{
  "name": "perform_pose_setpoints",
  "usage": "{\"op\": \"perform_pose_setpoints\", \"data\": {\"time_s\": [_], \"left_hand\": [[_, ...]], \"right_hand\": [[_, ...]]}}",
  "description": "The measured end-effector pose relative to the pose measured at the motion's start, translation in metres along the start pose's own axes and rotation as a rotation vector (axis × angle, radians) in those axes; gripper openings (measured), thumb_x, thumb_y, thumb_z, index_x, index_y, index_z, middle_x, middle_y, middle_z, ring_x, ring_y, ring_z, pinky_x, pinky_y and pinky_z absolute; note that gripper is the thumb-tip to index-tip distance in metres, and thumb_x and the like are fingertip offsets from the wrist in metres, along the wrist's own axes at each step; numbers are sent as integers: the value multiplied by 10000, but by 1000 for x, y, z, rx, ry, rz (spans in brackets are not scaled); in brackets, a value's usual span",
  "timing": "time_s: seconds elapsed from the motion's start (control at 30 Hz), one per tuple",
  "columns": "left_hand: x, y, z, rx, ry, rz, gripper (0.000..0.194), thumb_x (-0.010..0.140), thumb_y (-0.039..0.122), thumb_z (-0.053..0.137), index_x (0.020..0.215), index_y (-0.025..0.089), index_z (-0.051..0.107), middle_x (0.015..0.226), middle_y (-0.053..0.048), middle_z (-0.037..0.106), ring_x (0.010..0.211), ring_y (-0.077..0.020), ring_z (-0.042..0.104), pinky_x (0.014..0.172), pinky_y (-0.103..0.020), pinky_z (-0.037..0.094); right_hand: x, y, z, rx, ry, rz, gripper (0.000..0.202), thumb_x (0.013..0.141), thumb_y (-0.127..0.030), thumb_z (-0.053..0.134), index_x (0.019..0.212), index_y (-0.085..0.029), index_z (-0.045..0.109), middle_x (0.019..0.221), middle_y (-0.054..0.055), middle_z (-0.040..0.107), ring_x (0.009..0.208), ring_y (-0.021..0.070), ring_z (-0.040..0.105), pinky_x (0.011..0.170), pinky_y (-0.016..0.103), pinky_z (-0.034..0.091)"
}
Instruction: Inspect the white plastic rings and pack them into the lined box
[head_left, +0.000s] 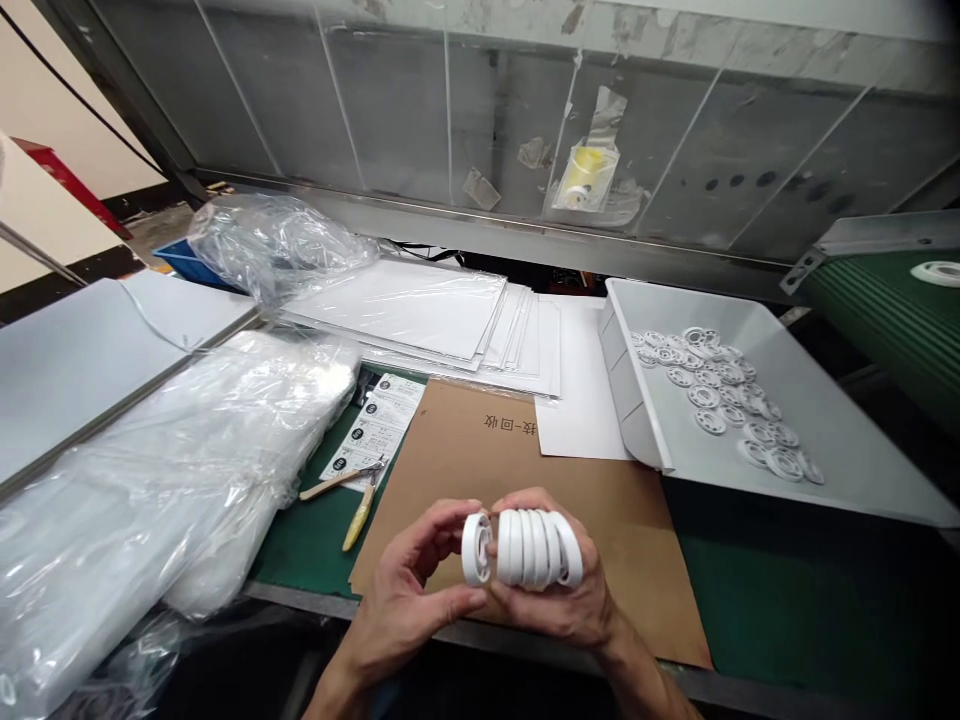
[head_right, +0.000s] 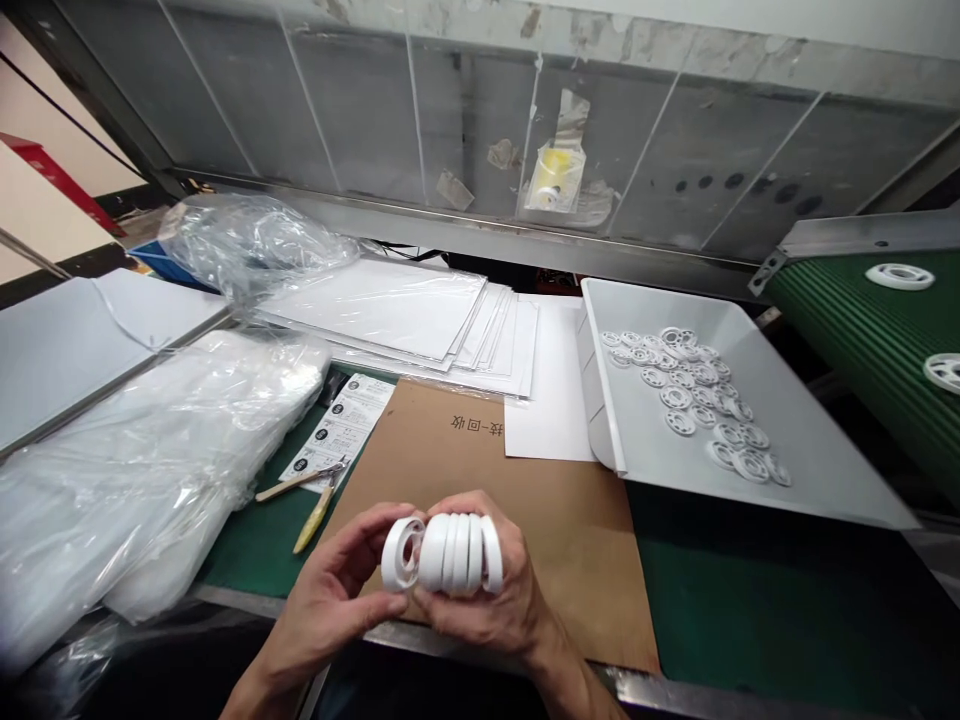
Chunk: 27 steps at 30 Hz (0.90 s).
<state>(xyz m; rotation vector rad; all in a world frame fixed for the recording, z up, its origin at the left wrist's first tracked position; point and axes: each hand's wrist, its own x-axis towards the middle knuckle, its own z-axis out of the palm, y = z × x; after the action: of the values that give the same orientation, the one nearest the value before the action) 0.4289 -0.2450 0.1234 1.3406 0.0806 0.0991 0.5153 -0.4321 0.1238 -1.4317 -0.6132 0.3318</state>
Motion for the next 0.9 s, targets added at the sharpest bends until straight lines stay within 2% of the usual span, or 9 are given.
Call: {"op": "perform_pose_setpoints", "data": {"time_s": [0.13,0.23,0.4,0.53,0.67,0.9], "left_hand": [[-3,-3,-2,29,100,63,606,738,176,914,1285,324,700,1272,-46,729,1147,-200,700,1014,-226,546],[-4,-3,-1,27,152,88,616,723,184,923,1281,307,694,1257,-51,734,1134,-202,705,1007,-238,552],[-6,-3,2,-14,240,22,620,679,233,955,1243,254,699,1219,-75,754,1104,-235,718,1004,-296,562],[-6,-3,3,5,303,-44,647,659,299,968,1238,207,694,1204,-113,771,1105,-272,724,993,-333,565],[-5,-1,1,45,340,-101,622,669,406,949,1185,151,712,1106,-135,798,1011,-282,743,925,-352,579],[-7,3,2,130,391,-160,528,681,493,920,1060,157,771,951,-87,809,872,-243,734,820,-307,571]], "right_hand": [[-8,14,7,172,215,294,442,763,-354,904,1143,-216,724,1025,92,774,893,265,732,800,371,608],[-10,22,13,347,193,433,432,706,-413,940,1047,-210,771,998,81,784,910,263,718,835,373,597],[-8,14,28,580,52,470,384,683,-391,946,987,-213,794,932,31,754,854,205,655,812,299,563],[-5,5,37,690,29,485,351,702,-379,928,969,-197,791,903,20,714,797,170,590,751,253,526],[-5,3,38,710,13,454,306,731,-344,908,981,-205,797,945,21,720,821,173,592,781,264,518],[-9,6,36,638,25,488,321,696,-377,914,933,-193,799,923,37,699,858,195,575,779,274,511]]}}
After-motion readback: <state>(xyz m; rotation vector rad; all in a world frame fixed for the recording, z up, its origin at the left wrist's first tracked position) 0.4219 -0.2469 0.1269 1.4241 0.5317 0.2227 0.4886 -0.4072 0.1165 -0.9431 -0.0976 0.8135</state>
